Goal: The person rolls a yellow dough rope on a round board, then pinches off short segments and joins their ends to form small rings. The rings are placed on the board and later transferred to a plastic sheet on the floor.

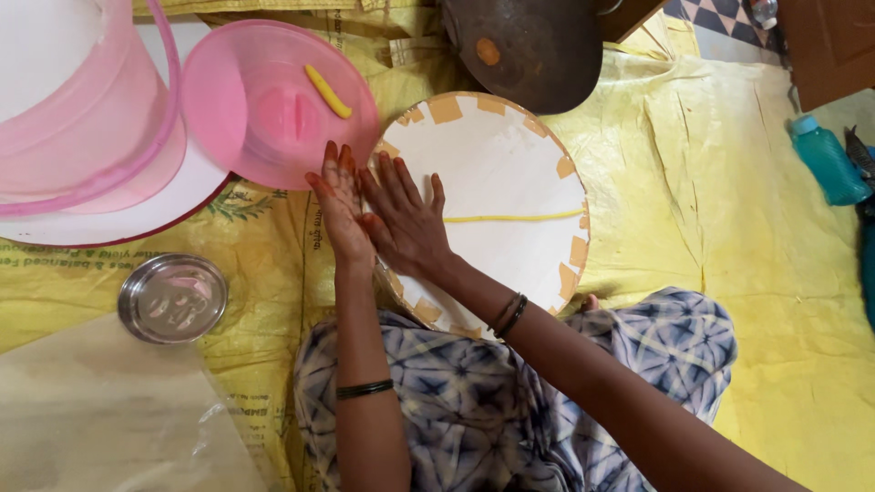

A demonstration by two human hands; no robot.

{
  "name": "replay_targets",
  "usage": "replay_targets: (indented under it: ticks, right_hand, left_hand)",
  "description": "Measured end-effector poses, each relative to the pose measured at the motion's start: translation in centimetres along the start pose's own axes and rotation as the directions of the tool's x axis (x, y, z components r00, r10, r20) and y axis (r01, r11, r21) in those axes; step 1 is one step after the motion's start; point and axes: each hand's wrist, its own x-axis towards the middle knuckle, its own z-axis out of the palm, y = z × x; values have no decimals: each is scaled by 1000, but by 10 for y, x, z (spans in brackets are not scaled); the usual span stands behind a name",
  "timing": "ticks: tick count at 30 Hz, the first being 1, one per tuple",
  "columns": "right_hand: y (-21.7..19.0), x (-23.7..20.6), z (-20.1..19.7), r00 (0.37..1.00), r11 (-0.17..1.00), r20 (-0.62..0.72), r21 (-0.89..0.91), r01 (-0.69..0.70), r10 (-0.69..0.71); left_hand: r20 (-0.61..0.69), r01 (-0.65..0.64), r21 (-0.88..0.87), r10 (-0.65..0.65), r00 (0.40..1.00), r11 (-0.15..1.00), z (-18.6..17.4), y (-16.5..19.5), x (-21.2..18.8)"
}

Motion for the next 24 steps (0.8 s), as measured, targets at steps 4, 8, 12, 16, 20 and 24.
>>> replay_targets:
  ticks: [4,8,12,16,20,24]
  right_hand:
    - [9,41,4,996,995,48,-59,-77,80]
    - [33,96,4,986,986,68,-73,-150,155]
    - [86,111,-7,975,976,31,8,-218,218]
    - [132,87,-15,964,963,26,-70,-261,263]
    - [143,32,-9,970,971,70,-72,-227,232]
    - [127,-30,-8,980,987,127,-64,-145,152]
  left_hand:
    - [-9,-1,-1,1,1000,1000,1,0,3]
    - [0,18,51,-18,1000,999,4,2,5]
    - [29,-18,26,18,999,999,4,0,6]
    - [53,-98,61,94,994,993,6,-6,7]
    - [58,-142,88,138,989,986,10,-3,3]
    - [123,-212,205,190,974,955,19,5,-10]
